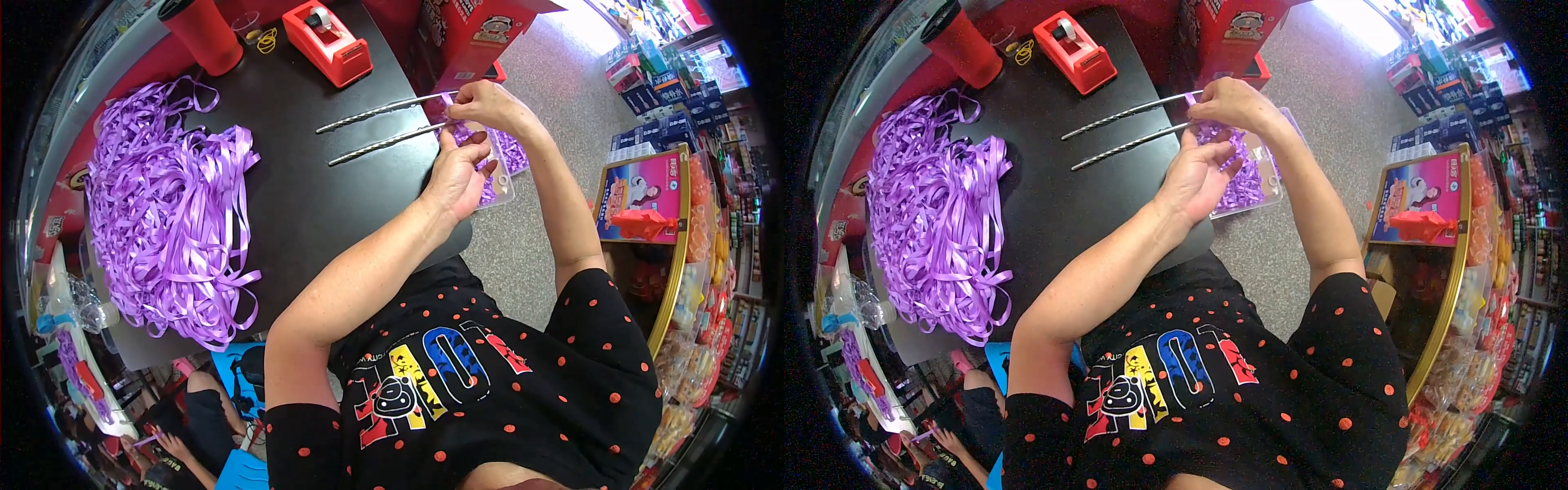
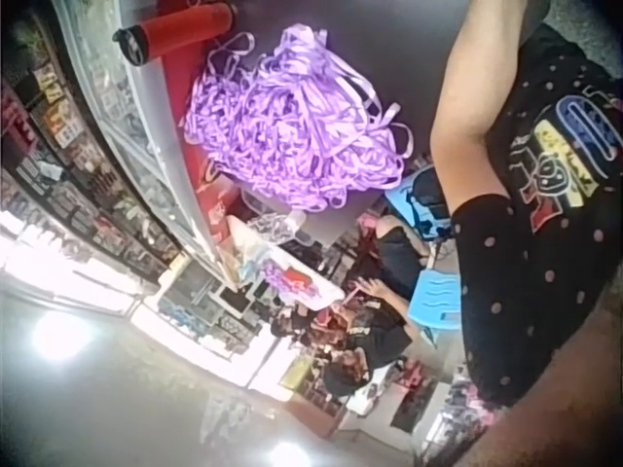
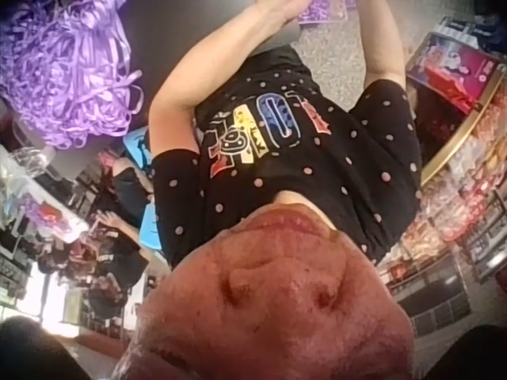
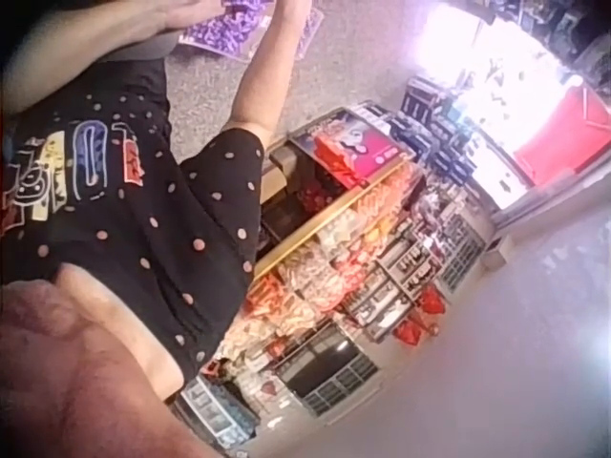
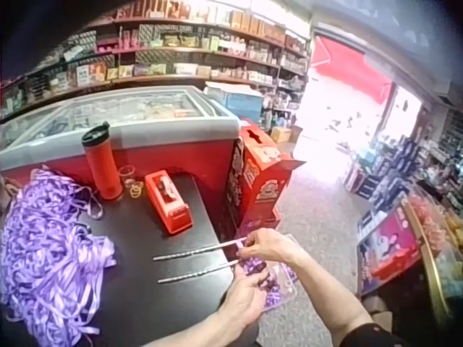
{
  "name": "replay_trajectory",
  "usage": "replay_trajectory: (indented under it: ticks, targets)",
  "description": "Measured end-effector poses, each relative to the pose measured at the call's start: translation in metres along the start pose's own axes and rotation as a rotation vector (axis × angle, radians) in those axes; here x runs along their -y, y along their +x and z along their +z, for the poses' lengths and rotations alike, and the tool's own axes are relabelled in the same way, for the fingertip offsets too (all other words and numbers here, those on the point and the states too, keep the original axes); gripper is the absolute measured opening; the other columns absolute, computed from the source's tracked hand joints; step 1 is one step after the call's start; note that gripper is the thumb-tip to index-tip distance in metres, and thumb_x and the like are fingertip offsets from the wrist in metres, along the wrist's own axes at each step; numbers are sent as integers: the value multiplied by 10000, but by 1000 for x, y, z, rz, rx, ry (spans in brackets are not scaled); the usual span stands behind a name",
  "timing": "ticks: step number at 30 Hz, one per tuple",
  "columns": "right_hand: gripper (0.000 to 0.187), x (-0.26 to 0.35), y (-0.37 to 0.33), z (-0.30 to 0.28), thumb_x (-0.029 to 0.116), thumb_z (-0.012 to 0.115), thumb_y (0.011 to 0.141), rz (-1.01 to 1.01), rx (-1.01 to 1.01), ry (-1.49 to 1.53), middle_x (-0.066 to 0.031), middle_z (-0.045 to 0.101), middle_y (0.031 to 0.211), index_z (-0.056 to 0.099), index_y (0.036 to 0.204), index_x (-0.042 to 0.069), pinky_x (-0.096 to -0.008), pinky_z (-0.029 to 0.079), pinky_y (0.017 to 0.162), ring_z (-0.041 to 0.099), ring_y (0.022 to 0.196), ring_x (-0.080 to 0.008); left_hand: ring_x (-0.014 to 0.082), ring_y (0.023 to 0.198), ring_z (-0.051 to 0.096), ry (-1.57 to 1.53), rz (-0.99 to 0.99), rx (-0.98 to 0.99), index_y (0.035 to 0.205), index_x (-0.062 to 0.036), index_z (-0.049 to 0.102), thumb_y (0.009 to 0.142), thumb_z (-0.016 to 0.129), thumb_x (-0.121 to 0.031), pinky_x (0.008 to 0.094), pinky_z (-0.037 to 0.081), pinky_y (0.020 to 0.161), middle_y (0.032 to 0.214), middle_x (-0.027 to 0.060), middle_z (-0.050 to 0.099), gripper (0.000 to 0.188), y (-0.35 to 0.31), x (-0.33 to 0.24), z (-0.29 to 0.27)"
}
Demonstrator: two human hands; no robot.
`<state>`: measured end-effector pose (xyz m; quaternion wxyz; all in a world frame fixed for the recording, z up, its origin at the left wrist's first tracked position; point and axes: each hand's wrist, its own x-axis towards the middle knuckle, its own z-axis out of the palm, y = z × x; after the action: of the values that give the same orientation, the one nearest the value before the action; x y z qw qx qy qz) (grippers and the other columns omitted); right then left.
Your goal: Tying purple ribbons onto metal sticks and placing them in a container.
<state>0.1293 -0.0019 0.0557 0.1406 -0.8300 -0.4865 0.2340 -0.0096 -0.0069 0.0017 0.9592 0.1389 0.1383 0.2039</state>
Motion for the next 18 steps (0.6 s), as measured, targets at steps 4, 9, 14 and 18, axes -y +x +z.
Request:
replay_trajectory:
  ticks: [4, 9, 14, 18]
  targets:
    - [534, -4, -3, -1, 441, 654, 742, 34, 82, 79, -160, 685, 864, 666, 977, -37, -356, 492, 732, 647, 790, -233, 173, 1010, 500, -24, -17, -19, 1298, -239, 326, 826, 502, 58, 384, 416, 867, 1145, 47, 473, 584, -1, -3, 0]
    - [470, -71, 7, 12, 385, 549, 905, 36, 508, 1199, -108, 625, 1091, 595, 1158, -9, -288, 470, 721, 582, 854, -174, 171, 997, 499, -40, -64, -29, 1230, -203, 353, 806, 533, 58, 386, 420, 858, 1099, 56, 484, 529, -1, -4, 1]
    - [352, -67, 11, 57, 249, 572, 902, 125, 406, 1405, -82, 627, 991, 574, 1158, 7, -249, 524, 725, 603, 855, -127, 173, 981, 512, -84, -75, -93, 1200, -189, 387, 802, 561, 42, 393, 418, 879, 1112, 55, 494, 492, -3, -5, 1]
    - [306, -60, 22, 85, 243, 608, 882, 155, 488, 1644, -39, 623, 905, 573, 1096, 28, -210, 515, 598, 599, 708, -93, 168, 982, 517, -98, -83, -45, 1210, -196, 381, 807, 569, 31, 393, 413, 891, 1115, 42, 497, 499, -4, -6, -3]
